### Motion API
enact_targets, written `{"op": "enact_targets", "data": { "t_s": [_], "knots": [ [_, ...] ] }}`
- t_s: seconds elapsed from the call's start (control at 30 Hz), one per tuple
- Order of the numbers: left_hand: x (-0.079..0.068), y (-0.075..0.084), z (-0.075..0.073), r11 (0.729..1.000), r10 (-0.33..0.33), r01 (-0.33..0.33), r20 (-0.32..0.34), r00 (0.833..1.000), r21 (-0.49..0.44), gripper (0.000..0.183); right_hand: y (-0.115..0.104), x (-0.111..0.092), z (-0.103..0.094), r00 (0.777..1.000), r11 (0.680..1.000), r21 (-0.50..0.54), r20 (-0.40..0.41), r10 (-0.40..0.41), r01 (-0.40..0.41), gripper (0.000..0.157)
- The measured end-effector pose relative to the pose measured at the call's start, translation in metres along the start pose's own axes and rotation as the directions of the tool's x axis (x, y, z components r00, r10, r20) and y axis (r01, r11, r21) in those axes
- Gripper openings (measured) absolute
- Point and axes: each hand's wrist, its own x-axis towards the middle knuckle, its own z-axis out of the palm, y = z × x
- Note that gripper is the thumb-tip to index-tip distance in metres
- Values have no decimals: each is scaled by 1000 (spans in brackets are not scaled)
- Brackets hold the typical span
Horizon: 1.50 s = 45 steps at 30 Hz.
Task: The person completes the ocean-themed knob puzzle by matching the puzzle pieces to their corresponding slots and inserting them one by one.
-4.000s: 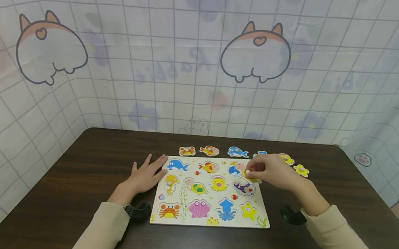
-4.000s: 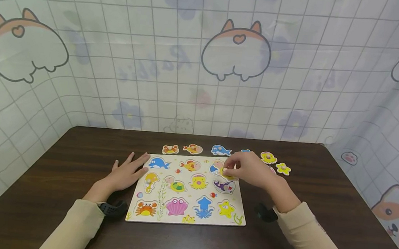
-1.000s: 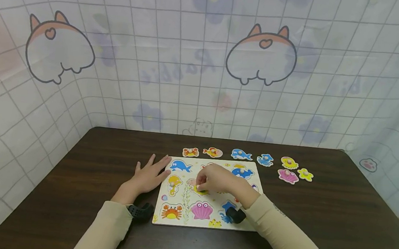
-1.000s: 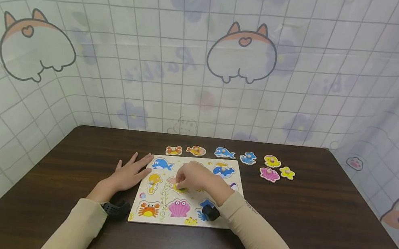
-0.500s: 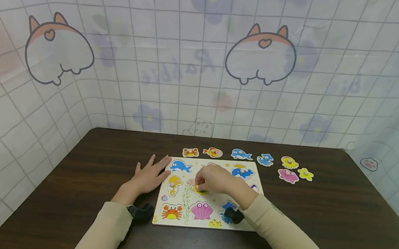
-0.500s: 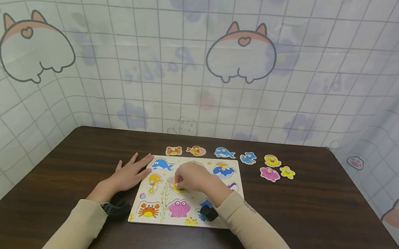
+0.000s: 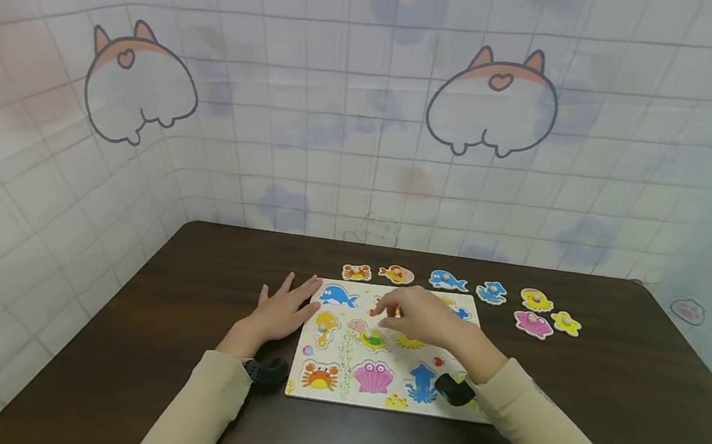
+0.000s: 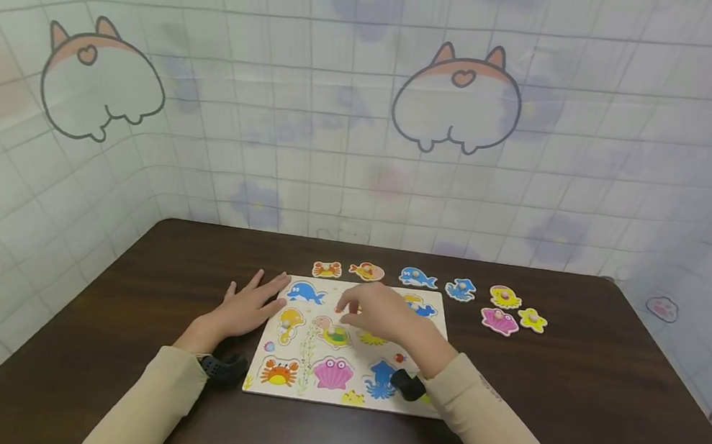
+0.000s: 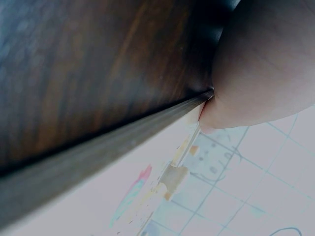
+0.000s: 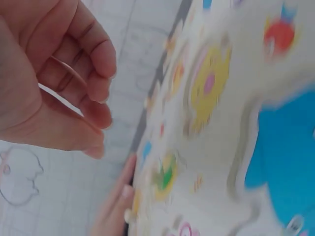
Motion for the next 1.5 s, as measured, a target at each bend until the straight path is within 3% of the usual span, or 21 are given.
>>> {"op": "enact_targets", "data": {
  "t_s": [0.13, 0.27, 0.37, 0.6, 0.83, 1.07, 1.27, 1.5],
  "knots": [
    [9, 6, 4, 1000, 26, -26, 14, 1000, 7, 63, 22, -24, -14, 995, 999, 24, -93, 38, -36, 17],
    [9, 4, 4, 1000, 5, -5, 9, 1000, 18, 63, 42, -42, -25, 988, 999, 25, -155, 25, -21, 17],
    [7, 2, 4, 1000, 4, -4, 5, 1000, 15, 63, 58, -56, -34, 980, 998, 28, -191, 59, -55, 18],
    [0, -4, 0, 1000, -9, 9, 1, 1000, 13, 64, 98, -83, -52, 945, 988, 33, -290, 153, -150, 19],
    [-1, -3, -2, 1000, 0, 0, -3, 1000, 8, 64, 133, -104, -68, 909, 967, 90, -328, 255, -239, 23],
    [3, 0, 1, 1000, 6, -6, 4, 1000, 8, 64, 162, -121, -72, 898, 950, 94, -309, 312, -298, 28],
    [3, 2, 1, 1000, 5, -5, 5, 1000, 2, 64, 176, -123, -70, 890, 921, 114, -239, 389, -372, 30],
    [1, 3, 0, 1000, 0, 0, 6, 1000, -2, 64, 187, -123, -67, 889, 901, 161, -166, 427, -403, 30]
  ]
}}
